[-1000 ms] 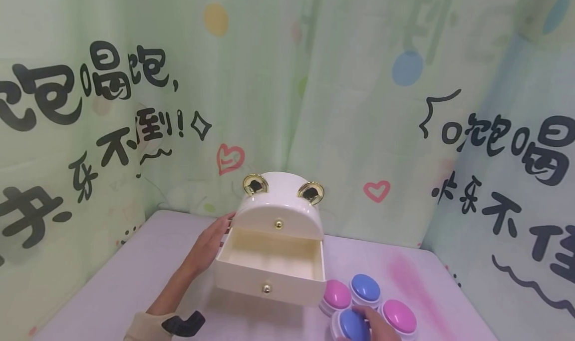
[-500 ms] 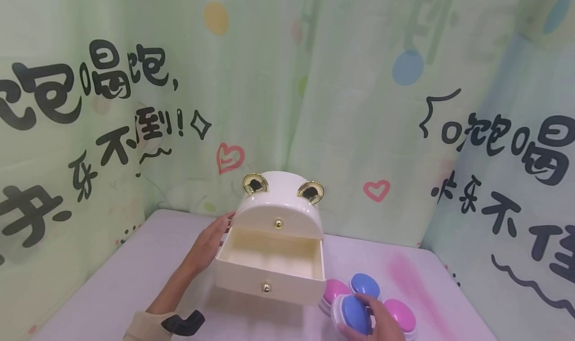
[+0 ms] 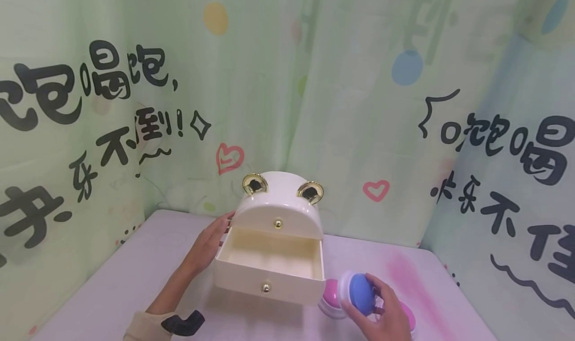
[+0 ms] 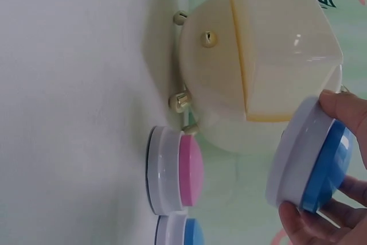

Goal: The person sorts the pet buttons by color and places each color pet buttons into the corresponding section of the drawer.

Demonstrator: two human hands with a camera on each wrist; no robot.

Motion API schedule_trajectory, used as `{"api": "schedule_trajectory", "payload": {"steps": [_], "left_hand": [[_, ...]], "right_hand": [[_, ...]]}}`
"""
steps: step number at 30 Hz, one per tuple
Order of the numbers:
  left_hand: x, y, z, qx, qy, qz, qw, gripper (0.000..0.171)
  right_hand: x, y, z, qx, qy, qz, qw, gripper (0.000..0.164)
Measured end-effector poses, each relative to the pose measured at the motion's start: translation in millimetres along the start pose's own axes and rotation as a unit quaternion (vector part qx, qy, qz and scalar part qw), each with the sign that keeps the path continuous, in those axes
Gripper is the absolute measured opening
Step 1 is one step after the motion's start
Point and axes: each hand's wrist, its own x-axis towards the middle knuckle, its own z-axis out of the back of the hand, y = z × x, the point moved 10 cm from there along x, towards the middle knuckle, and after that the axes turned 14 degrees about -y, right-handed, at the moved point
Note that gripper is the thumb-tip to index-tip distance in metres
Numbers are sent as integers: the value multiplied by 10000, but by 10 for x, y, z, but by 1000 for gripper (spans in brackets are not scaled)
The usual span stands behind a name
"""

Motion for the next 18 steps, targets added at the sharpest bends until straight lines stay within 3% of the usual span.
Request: {"api": "schedule_trajectory", "payload": {"steps": [8, 13, 18], "left_hand": [[5, 8, -14, -1, 24, -23, 10000, 52], [2, 16, -11, 48, -21, 11, 10000, 52], [4, 24, -3, 120, -77, 33, 9999, 52]], "right_hand": [[-9, 204, 184, 374, -673, 360, 9964, 102], [-23, 289, 231, 471, -784, 245, 9955, 101], [-21, 430, 289, 580, -958, 474, 9926, 97]]}}
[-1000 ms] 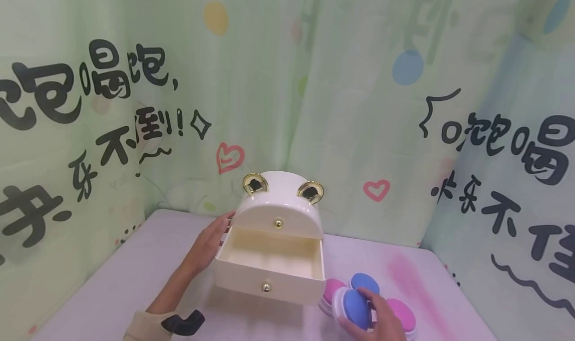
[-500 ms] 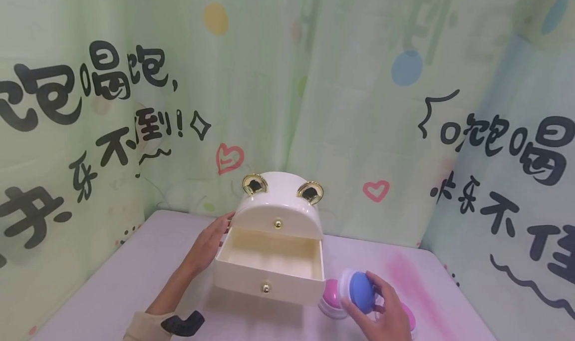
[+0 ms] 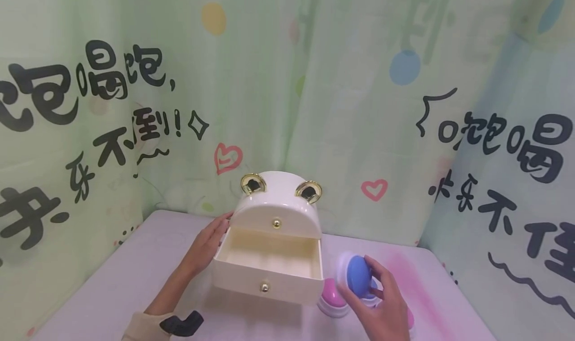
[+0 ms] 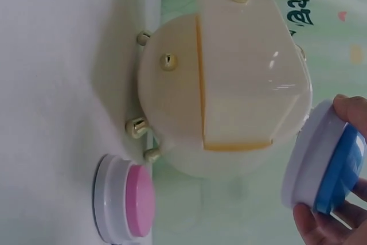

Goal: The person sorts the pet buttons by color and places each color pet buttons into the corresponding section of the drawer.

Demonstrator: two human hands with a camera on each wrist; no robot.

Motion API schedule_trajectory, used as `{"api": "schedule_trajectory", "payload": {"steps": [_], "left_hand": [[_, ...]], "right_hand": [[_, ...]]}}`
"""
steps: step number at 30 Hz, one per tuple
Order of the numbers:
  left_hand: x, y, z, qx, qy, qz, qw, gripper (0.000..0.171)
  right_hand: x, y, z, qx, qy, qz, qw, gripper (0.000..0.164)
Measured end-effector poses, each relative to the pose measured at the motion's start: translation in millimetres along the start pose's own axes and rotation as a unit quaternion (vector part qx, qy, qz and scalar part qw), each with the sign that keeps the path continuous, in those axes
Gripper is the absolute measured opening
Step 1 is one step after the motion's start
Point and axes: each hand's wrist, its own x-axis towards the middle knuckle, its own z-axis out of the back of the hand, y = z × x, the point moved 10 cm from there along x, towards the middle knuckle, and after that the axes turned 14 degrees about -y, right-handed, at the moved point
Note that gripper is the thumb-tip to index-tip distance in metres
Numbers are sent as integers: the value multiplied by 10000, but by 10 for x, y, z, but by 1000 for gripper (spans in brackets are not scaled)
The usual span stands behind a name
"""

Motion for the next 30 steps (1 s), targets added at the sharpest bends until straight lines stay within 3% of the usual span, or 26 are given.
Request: {"api": "schedule_trajectory", "payload": {"steps": [8, 20, 26, 30], "left_hand": [[22, 15, 20, 198, -58, -10, 9998, 53], [-14, 15, 29, 163, -61, -6, 9998, 53], [-20, 43, 16, 117, -58, -23, 9999, 53], [-4, 32, 8, 112, -55, -54, 9999, 53]], "right_hand": [[58, 274, 80, 421, -395, 634, 9963, 87], [23, 540, 16, 1068, -427, 890, 9894, 80], [-5, 586, -34, 1059, -333, 930, 9894, 80], [2, 684, -41, 1059, -382, 1231, 9860, 79]]}}
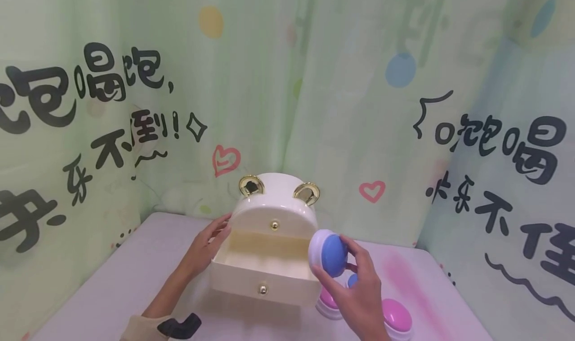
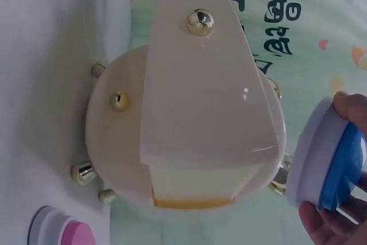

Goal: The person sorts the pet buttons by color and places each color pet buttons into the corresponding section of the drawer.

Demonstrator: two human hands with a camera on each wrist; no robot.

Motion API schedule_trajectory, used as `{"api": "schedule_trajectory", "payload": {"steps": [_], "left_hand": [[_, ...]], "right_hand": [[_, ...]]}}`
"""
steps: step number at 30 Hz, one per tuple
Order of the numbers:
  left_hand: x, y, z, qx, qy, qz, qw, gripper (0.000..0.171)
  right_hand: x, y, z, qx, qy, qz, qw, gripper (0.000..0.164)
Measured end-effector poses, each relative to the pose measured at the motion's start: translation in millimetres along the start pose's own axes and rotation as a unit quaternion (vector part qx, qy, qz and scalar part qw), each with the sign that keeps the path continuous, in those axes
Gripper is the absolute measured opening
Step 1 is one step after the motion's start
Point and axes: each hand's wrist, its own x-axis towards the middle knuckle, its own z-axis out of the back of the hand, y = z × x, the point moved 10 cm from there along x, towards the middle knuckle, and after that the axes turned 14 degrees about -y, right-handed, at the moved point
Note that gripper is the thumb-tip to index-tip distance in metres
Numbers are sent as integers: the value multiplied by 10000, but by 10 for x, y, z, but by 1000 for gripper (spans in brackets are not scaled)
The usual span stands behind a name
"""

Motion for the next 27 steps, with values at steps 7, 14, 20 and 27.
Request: {"api": "schedule_trajectory", "payload": {"steps": [7, 14, 20, 27], "left_hand": [[19, -19, -10, -36, 10, -21, 10000, 52], [21, -10, -7, 17, -3, 41, 10000, 52], [4, -30, -16, -44, 35, -15, 10000, 52], [2, -4, 3, 12, 30, 92, 10000, 52]], "right_hand": [[33, 210, -109, 109, -8, 987, 9951, 82], [8, 417, -278, 510, 225, 1974, 9787, 85], [-8, 454, -391, 713, 443, 2094, 9742, 85], [-57, 431, -511, 511, 630, 2301, 9698, 83]]}}
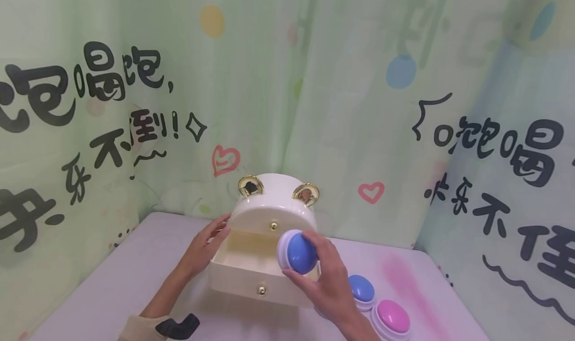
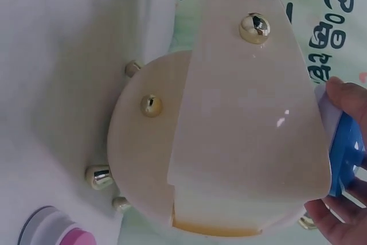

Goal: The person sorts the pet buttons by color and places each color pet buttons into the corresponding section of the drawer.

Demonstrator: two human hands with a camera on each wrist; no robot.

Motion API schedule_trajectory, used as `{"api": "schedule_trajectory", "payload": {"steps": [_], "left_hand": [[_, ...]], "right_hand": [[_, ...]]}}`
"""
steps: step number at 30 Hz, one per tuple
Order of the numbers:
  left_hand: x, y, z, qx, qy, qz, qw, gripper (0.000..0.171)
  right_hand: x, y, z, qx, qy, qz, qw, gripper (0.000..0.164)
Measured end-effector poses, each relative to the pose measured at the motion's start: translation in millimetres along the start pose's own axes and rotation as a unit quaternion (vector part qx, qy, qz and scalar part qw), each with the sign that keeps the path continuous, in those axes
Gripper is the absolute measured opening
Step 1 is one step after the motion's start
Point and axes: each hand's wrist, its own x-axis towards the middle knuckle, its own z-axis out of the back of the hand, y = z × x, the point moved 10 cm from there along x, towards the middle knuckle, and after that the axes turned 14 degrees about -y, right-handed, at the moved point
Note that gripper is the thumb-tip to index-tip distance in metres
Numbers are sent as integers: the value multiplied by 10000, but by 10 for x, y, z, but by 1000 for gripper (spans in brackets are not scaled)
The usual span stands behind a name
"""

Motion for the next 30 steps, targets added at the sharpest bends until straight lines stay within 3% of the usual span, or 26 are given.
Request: {"api": "schedule_trajectory", "payload": {"steps": [30], "left_hand": [[23, 17, -17, 0, 23, -41, 10000, 52]], "right_hand": [[-125, -136, -125, -161, 54, -331, 9993, 73]]}}
